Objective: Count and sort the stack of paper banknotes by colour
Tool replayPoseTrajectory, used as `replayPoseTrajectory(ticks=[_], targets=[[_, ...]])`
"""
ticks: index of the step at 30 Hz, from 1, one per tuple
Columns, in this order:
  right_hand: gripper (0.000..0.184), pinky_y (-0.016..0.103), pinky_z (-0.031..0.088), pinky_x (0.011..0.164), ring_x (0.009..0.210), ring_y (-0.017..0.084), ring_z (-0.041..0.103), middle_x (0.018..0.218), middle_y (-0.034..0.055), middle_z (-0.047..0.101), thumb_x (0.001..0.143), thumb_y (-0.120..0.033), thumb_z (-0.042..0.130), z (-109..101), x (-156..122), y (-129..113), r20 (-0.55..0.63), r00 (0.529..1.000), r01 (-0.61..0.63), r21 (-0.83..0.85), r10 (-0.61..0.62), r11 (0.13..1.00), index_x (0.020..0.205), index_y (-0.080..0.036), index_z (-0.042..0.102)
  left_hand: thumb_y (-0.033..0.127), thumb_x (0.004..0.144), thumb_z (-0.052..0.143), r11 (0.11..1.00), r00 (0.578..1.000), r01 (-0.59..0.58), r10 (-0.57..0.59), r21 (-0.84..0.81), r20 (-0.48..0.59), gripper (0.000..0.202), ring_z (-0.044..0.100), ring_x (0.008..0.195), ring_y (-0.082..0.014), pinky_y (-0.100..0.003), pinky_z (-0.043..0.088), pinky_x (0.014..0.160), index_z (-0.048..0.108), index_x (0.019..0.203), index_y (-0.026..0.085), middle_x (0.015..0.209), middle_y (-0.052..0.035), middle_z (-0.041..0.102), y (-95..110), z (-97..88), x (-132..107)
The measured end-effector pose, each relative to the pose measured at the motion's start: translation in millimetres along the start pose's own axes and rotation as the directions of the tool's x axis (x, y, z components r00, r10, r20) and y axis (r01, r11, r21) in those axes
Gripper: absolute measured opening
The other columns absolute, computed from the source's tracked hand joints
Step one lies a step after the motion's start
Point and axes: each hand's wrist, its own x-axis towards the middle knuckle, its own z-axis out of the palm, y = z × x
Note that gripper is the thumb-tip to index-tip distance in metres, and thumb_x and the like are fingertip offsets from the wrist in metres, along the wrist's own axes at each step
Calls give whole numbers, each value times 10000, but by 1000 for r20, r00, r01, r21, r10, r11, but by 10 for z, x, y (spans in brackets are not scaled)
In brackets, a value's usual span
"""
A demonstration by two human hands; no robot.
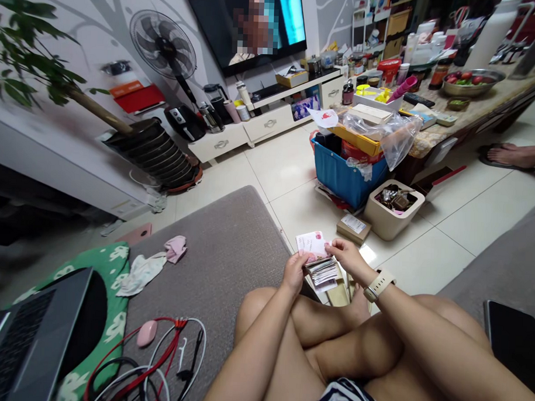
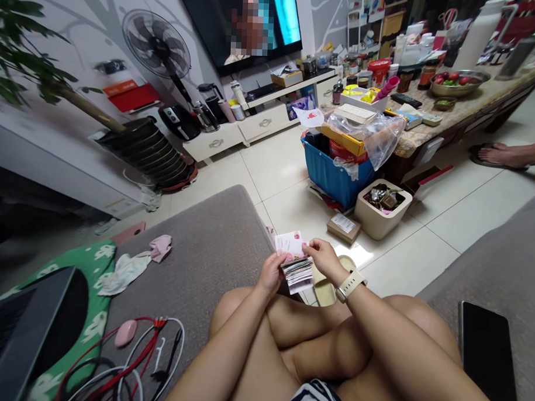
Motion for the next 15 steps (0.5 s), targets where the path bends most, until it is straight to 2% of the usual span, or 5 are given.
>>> replayPoseTrajectory(ticks=[5,10,15], targets=[[385,287,337,618,606,147,437,596,-32,485,740,-515,678,0,-19,-52,7,1000,21,-6,-21,1000,594,-213,488,411,645,795,999,997,-47,46,-16,-70,281,646,671,-177,-302,482,723,671,650,159,692,-26,711,-68,-58,65],[408,283,299,580,565,134,377,568,-39,437,745,-543,663,13,-38,-102,31,999,7,22,-8,1000,576,-213,493,438,657,771,997,994,-46,41,-54,-102,308,684,761,-204,-330,490,814,721,740,145,779,-50,749,-68,-53,83],[385,283,291,566,554,130,375,573,-32,455,756,-534,659,12,-31,-92,53,999,0,46,-3,999,590,-208,541,432,668,750,995,996,-27,17,-100,-93,310,705,806,-231,-355,495,850,743,785,145,830,-68,769,-37,-21,68]])
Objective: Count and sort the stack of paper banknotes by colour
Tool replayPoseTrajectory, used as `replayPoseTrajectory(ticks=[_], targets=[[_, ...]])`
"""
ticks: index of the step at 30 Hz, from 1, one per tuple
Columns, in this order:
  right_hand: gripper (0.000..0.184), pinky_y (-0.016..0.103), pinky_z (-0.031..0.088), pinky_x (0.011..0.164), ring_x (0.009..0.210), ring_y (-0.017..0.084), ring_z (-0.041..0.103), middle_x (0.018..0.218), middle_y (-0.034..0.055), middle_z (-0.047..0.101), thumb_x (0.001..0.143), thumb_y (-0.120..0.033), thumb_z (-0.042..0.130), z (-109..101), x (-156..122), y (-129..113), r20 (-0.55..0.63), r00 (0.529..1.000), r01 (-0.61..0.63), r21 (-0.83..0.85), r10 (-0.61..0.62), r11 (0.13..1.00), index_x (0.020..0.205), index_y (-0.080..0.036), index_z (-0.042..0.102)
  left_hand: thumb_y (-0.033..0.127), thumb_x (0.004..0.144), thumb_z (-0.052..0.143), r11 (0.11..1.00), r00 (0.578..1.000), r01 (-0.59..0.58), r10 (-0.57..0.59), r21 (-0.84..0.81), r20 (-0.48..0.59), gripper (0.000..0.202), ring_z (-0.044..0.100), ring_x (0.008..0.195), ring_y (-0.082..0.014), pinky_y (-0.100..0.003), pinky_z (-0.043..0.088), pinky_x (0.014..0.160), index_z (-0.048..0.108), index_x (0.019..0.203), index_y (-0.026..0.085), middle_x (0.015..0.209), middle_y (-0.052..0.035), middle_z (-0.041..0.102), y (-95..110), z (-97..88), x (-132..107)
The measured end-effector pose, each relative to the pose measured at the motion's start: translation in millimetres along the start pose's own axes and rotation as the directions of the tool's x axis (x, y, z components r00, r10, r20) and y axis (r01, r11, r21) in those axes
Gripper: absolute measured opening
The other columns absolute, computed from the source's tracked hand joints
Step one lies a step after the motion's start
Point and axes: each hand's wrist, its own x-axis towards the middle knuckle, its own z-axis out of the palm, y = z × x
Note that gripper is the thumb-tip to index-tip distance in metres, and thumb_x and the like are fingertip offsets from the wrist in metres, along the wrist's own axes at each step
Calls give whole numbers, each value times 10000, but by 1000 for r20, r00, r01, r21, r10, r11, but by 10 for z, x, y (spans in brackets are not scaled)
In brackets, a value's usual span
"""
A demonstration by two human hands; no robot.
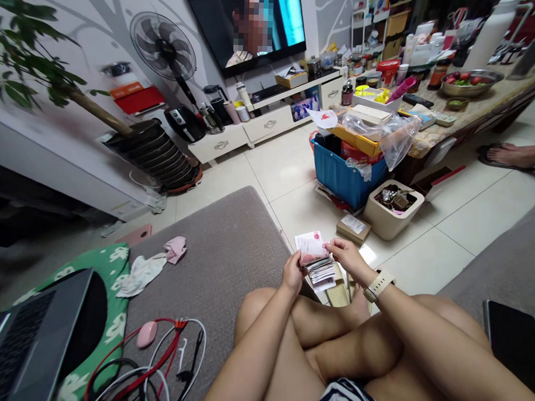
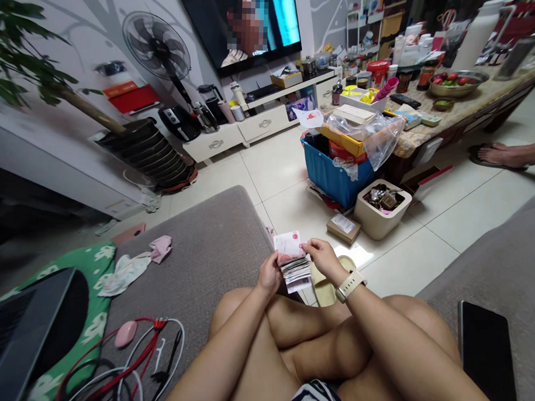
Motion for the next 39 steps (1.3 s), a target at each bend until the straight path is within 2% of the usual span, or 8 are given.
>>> replayPoseTrajectory(ticks=[9,15,19,25,30,35,39], targets=[[302,281,344,607,619,140,461,680,-12,576,701,-474,719,21,-18,-66,-26,1000,10,63,-8,998,690,-196,602,407,646,756,1000,1000,-8,8,7,-19,299,691,737,-212,-326,502,764,740,773,136,786,-58,762,-23,-27,21],[243,276,308,593,590,123,413,629,-29,523,745,-399,679,10,-13,-50,-26,999,22,64,-20,998,653,-191,593,418,664,747,999,1000,-1,0,37,12,275,691,729,-215,-334,502,781,715,701,147,755,-60,752,5,0,-8],[298,278,292,574,562,121,388,578,-35,481,762,-443,668,-5,-9,-31,-15,999,33,57,-33,998,620,-194,586,412,649,752,999,1000,-11,11,47,6,276,674,683,-198,-318,497,737,718,688,141,712,-52,740,16,8,-20],[372,299,355,610,587,143,479,658,25,625,783,-529,642,10,-26,-73,63,998,-2,100,-4,995,627,-192,616,397,632,783,997,1000,-14,14,72,-1,270,659,678,-190,-311,486,719,713,693,143,727,-55,738,26,-7,-25],[315,308,402,668,663,168,538,680,10,616,679,-458,766,5,-19,-51,-19,1000,21,71,-19,997,668,-197,591,366,611,808,997,1000,-23,24,71,-7,254,618,605,-152,-275,463,650,669,638,155,646,-12,694,25,-7,-30],[334,309,416,698,731,184,551,741,9,615,637,-447,793,-22,31,50,-132,991,23,42,-17,999,745,-202,595,353,591,822,997,999,18,-21,76,44,276,639,637,-168,-286,473,669,695,712,141,709,-41,723,48,27,-66],[290,306,396,684,691,170,524,707,6,593,686,-449,729,-20,28,36,-105,994,-1,18,3,1000,687,-193,594,374,599,828,995,996,21,-29,97,82,302,627,624,-160,-283,470,667,702,730,133,697,-38,718,48,29,-85]])
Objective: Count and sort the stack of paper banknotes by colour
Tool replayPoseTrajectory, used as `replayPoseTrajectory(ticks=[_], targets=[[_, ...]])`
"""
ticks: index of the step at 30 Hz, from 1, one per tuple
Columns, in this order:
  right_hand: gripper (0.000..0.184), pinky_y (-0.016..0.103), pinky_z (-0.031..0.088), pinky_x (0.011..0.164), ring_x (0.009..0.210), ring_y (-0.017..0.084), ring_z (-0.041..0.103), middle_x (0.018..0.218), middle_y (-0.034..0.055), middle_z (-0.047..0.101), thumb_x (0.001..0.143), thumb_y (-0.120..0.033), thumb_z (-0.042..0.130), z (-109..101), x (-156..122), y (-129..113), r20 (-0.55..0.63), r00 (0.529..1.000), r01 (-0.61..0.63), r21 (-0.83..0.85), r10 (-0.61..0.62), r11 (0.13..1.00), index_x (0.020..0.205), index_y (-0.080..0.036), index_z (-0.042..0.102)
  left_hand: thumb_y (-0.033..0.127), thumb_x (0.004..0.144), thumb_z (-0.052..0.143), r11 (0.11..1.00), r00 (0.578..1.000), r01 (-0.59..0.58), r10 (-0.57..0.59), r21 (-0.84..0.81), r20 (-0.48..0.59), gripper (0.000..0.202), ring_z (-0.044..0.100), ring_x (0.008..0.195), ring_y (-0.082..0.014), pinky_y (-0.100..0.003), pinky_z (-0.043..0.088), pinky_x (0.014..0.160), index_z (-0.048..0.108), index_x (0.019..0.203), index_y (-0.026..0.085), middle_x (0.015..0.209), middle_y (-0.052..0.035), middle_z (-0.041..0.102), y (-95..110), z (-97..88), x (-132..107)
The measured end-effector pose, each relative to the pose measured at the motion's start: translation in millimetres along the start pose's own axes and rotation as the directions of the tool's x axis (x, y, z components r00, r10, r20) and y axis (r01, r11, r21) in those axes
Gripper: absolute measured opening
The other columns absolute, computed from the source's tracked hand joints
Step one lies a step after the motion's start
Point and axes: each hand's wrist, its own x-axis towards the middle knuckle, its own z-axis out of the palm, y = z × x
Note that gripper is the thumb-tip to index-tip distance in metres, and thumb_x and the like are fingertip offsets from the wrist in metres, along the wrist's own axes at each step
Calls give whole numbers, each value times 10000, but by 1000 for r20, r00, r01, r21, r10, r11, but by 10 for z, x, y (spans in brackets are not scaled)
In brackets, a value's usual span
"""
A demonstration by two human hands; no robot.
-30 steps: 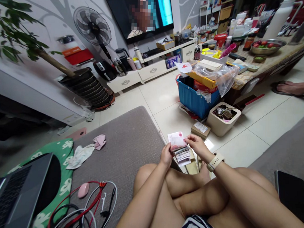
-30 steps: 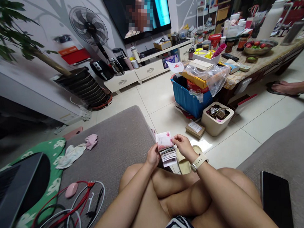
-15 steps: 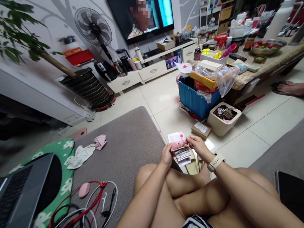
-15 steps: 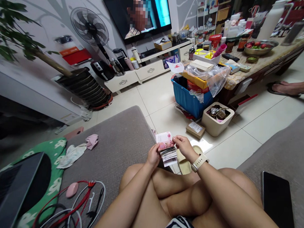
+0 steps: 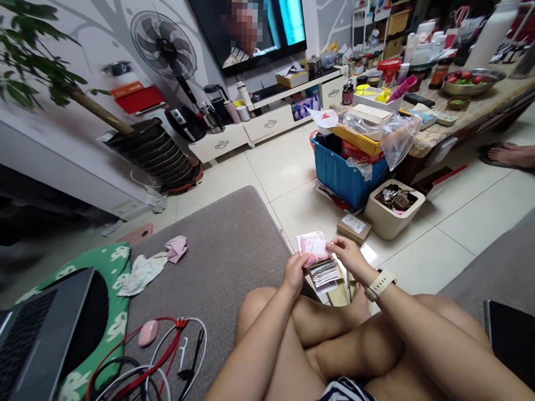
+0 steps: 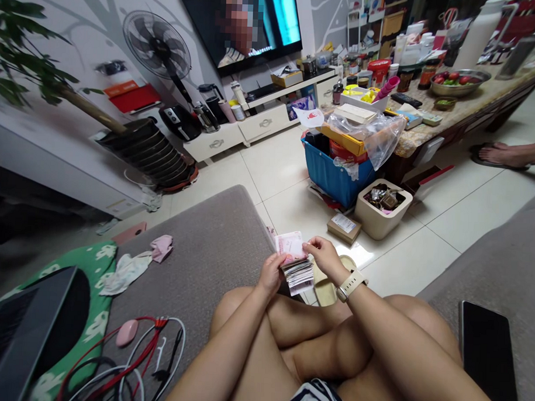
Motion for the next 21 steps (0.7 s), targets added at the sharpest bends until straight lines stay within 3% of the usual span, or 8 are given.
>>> replayPoseTrajectory(ticks=[3,10,21], targets=[[274,301,377,657,659,161,500,669,1,575,698,-435,700,7,-20,-39,20,1000,-17,-20,18,1000,653,-189,588,388,609,818,1000,1000,-8,8,9,5,301,605,596,-149,-276,460,646,689,702,133,662,-25,697,-30,-30,20],[300,283,327,594,588,134,426,602,-25,503,739,-447,669,6,-21,-16,59,998,-12,-5,12,1000,619,-195,560,388,622,767,999,991,-36,31,-38,-128,268,568,568,-132,-255,434,586,624,603,163,600,13,644,-72,-55,77],[286,270,293,559,557,114,393,591,-38,475,746,-428,667,14,-6,-2,95,995,-6,48,2,999,636,-187,561,368,633,748,999,993,-46,44,-24,-108,253,519,528,-112,-235,400,538,612,567,165,556,21,608,-41,-23,54]])
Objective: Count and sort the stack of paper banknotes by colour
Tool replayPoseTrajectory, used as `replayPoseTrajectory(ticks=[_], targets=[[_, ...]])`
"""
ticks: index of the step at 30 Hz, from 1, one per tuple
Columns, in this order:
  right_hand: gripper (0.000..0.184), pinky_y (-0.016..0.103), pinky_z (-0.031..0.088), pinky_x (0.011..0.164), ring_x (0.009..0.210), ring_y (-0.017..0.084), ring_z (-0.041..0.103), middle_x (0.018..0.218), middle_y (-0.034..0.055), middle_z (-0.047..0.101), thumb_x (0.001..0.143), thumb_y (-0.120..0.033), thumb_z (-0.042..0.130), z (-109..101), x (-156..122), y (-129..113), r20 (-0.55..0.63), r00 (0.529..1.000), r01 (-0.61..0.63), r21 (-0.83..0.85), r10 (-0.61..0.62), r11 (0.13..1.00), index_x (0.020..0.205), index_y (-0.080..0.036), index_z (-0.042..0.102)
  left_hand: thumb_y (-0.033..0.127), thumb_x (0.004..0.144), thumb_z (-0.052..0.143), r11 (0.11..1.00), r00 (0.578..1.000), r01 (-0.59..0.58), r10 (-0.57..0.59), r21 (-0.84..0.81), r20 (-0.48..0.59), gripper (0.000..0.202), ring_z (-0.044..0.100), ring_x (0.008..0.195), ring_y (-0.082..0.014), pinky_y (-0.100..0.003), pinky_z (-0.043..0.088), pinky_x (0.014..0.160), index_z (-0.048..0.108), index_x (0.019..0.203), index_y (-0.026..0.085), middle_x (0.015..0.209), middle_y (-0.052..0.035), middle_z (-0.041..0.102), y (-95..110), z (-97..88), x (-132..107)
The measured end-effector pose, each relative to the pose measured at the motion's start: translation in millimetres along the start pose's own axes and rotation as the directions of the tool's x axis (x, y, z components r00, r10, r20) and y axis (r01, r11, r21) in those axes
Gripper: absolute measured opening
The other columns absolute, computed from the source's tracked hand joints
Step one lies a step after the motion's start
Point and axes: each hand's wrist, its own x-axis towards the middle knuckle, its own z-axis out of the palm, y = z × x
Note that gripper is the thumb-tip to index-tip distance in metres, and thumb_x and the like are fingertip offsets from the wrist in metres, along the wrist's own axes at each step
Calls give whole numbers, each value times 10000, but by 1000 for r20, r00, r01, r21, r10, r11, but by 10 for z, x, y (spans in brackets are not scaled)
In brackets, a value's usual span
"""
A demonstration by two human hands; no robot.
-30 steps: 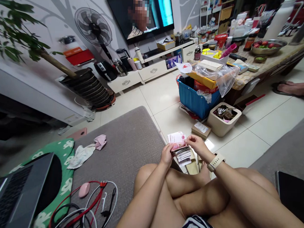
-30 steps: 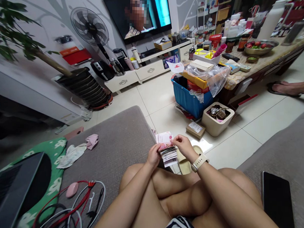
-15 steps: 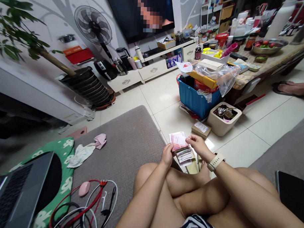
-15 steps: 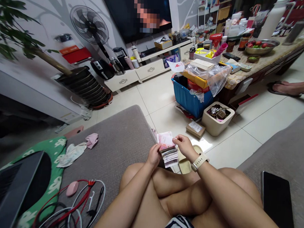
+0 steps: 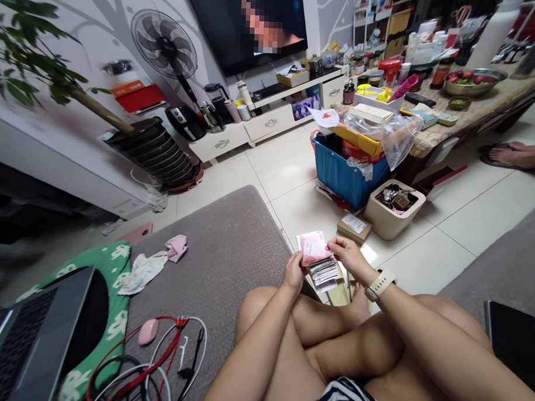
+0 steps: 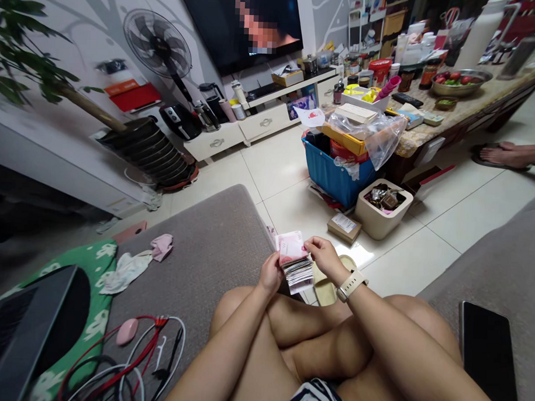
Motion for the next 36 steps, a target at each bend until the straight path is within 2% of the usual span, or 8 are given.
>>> replayPoseTrajectory(ticks=[5,13,18,24,28,31,36], targets=[[258,268,303,563,570,115,404,623,-34,500,740,-417,667,7,-17,-33,-6,1000,21,-9,-21,1000,669,-187,574,373,645,745,1000,1000,-1,1,2,3,254,536,545,-114,-238,415,557,621,588,160,578,21,615,-12,-12,8],[339,269,315,556,557,121,395,584,-29,491,729,-501,672,-4,-14,-37,8,1000,25,-29,-24,999,632,-194,565,396,648,741,1000,1000,11,-10,9,-21,273,545,545,-113,-237,434,556,607,601,163,589,28,608,-99,-89,72],[356,269,317,562,546,118,401,564,-34,486,744,-503,676,4,-27,-42,25,999,21,-1,-21,1000,612,-194,558,401,660,737,999,999,34,-34,0,-14,286,531,506,-112,-243,427,545,592,574,170,554,29,596,-83,-72,66],[446,290,357,581,550,145,464,576,5,573,777,-605,634,11,-48,-55,97,995,-31,38,27,999,618,-196,553,385,640,768,1000,999,1,-1,4,34,258,613,619,-159,-278,465,652,671,658,147,670,-28,691,-2,-23,13],[420,287,364,612,594,144,469,604,-11,548,732,-559,713,-17,-31,-28,-2,999,48,-60,-49,997,610,-198,538,381,617,791,1000,999,10,-11,29,44,273,576,573,-142,-264,434,617,644,631,152,613,-5,654,-5,-38,5],[382,281,362,622,632,146,476,654,-15,550,700,-522,751,-33,-15,-5,-87,994,63,-78,-70,995,661,-199,551,383,597,811,999,998,26,-27,26,51,288,580,580,-142,-262,432,622,652,665,152,615,0,654,-14,-45,6],[357,286,362,617,625,148,469,668,-9,559,702,-521,723,-27,-10,-5,-102,994,30,-80,-38,996,677,-200,570,395,588,828,998,995,47,-51,41,85,345,628,642,-174,-286,454,675,701,772,132,702,-39,710,1,-34,-8]])
